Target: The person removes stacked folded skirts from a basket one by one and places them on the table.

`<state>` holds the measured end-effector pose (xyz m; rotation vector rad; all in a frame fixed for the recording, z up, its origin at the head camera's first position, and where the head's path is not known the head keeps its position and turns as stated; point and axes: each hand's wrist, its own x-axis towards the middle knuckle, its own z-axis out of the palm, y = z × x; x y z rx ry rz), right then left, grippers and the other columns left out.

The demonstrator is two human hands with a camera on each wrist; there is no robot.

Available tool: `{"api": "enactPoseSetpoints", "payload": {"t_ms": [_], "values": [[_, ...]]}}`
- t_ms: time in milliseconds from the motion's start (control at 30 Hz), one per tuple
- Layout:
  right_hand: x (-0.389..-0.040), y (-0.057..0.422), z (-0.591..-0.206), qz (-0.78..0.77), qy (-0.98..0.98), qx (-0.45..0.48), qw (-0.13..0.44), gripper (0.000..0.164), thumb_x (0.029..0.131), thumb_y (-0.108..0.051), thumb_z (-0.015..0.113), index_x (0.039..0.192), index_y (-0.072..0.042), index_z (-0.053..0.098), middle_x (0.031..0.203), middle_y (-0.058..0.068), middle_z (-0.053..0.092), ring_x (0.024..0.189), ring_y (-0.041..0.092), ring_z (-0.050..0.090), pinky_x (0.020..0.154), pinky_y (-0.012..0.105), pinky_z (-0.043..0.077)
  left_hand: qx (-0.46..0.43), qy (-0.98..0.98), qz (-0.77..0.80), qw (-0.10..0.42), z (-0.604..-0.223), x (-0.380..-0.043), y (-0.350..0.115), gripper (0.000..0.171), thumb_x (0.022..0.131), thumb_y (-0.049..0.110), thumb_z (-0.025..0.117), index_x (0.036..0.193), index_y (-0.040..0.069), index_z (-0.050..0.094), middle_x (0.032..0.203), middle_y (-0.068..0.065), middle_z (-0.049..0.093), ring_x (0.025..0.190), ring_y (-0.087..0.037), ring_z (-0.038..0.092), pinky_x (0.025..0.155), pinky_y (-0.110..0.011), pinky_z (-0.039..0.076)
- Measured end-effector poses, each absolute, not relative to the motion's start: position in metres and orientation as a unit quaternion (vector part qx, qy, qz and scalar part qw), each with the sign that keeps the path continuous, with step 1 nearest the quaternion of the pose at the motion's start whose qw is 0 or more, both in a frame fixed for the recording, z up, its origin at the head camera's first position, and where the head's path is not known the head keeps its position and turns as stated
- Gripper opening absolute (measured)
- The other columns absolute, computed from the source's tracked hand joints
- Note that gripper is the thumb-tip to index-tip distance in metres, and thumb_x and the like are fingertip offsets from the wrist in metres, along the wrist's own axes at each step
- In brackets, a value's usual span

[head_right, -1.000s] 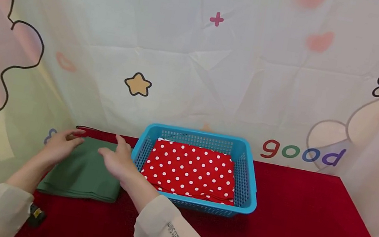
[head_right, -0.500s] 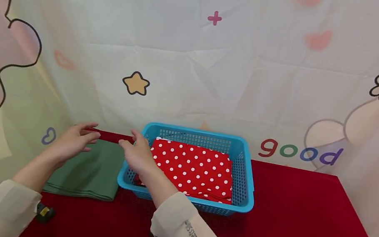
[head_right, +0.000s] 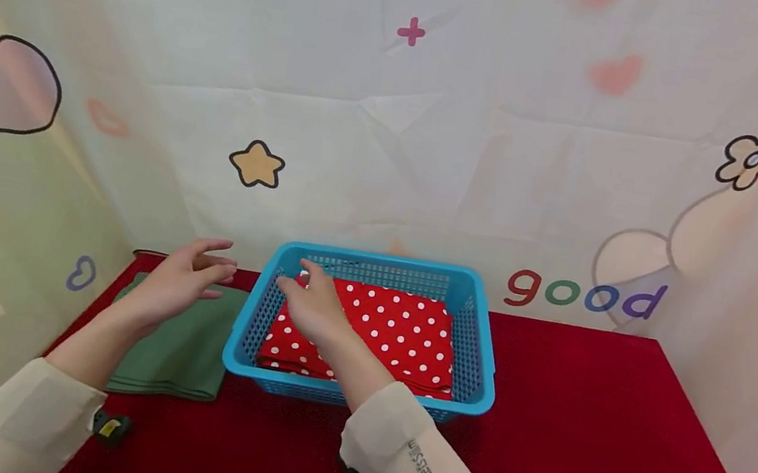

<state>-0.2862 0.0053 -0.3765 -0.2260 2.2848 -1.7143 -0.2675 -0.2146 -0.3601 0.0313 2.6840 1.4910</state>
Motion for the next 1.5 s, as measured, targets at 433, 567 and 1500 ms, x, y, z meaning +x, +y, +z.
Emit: {"api": "enactPoseSetpoints", "payload": {"t_ms": [433,567,1500], "values": [[-0.289,0.047,-0.378,-0.565,0.817,-0.030,0.112,0.073,0.101,-0.034,0.065,0.163,-0.019,0.030,0.161,0.013,0.040,0.147,0.036,0.040,0.107,0.058,0.052,0.020,0.859,0.508,0.063,-0.368,-0.278,-0.169,0.070,0.103,0.030,0.062,0.161,0.012,0.029,0.155,-0.019,0.047,0.136,-0.042,0.054,0.099,-0.053,0.059],[-0.292,0.060,-0.381,-0.556,0.824,-0.014,0.111,0.072,0.101,-0.034,0.064,0.162,-0.018,0.030,0.161,0.014,0.039,0.147,0.038,0.040,0.107,0.058,0.052,0.009,0.860,0.504,0.077,-0.373,-0.282,-0.159,0.075,0.100,0.028,0.066,0.162,0.011,0.028,0.159,-0.021,0.042,0.143,-0.043,0.045,0.099,-0.056,0.058],[-0.301,0.138,-0.394,-0.483,0.867,0.028,0.116,0.083,0.103,-0.040,0.057,0.166,-0.008,0.014,0.170,0.023,0.020,0.154,0.046,0.023,0.115,0.070,0.037,-0.014,0.844,0.521,0.131,-0.405,-0.298,-0.128,0.082,0.099,0.035,0.067,0.162,0.008,0.023,0.149,-0.018,0.047,0.136,-0.038,0.049,0.089,-0.048,0.063]]}}
